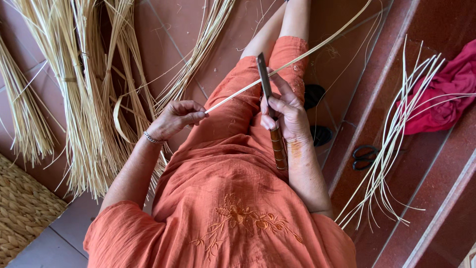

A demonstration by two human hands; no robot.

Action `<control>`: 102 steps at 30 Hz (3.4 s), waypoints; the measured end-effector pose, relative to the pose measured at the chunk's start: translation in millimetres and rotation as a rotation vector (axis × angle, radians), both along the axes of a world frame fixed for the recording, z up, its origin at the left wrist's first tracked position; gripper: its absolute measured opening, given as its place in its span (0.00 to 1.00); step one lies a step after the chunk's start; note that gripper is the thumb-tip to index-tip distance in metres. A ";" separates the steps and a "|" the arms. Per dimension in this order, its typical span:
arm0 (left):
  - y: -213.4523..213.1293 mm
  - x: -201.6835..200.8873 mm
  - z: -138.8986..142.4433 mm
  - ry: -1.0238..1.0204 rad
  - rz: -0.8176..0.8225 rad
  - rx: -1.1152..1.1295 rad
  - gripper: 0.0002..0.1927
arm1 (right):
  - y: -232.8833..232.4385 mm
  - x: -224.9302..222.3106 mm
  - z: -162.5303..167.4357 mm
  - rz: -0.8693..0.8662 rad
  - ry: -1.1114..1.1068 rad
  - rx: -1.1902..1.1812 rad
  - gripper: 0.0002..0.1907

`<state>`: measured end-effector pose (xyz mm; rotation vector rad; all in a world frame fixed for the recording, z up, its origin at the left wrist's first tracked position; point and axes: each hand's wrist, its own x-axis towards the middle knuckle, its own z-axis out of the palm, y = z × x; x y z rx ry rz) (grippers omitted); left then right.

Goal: The person sits on the tiled floor and splits thin rattan or palm strips with a small knife, drawing the blade along each strip to shave and split it, then sets finished strips aside with a pile of completed strips.

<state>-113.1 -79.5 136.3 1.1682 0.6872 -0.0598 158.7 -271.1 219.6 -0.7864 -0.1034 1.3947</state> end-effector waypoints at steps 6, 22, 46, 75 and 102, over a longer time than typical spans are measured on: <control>19.2 -15.1 4.3 -0.011 -0.093 0.043 0.11 | -16.0 16.5 2.5 -0.097 -0.008 0.107 0.33; -9.0 59.5 40.2 -0.257 -0.121 0.217 0.10 | -21.1 -30.6 3.8 0.033 -0.061 -0.053 0.29; -18.5 69.1 49.8 -0.317 -0.170 0.465 0.11 | -30.5 -29.9 5.9 -0.051 -0.113 -0.022 0.27; 32.9 27.6 7.8 -0.043 -0.063 0.227 0.05 | -102.6 67.2 -18.8 -0.503 -0.186 0.118 0.26; -36.5 78.7 66.7 -0.196 -0.149 1.109 0.15 | -80.5 -0.6 -5.6 -0.307 -0.098 -0.032 0.25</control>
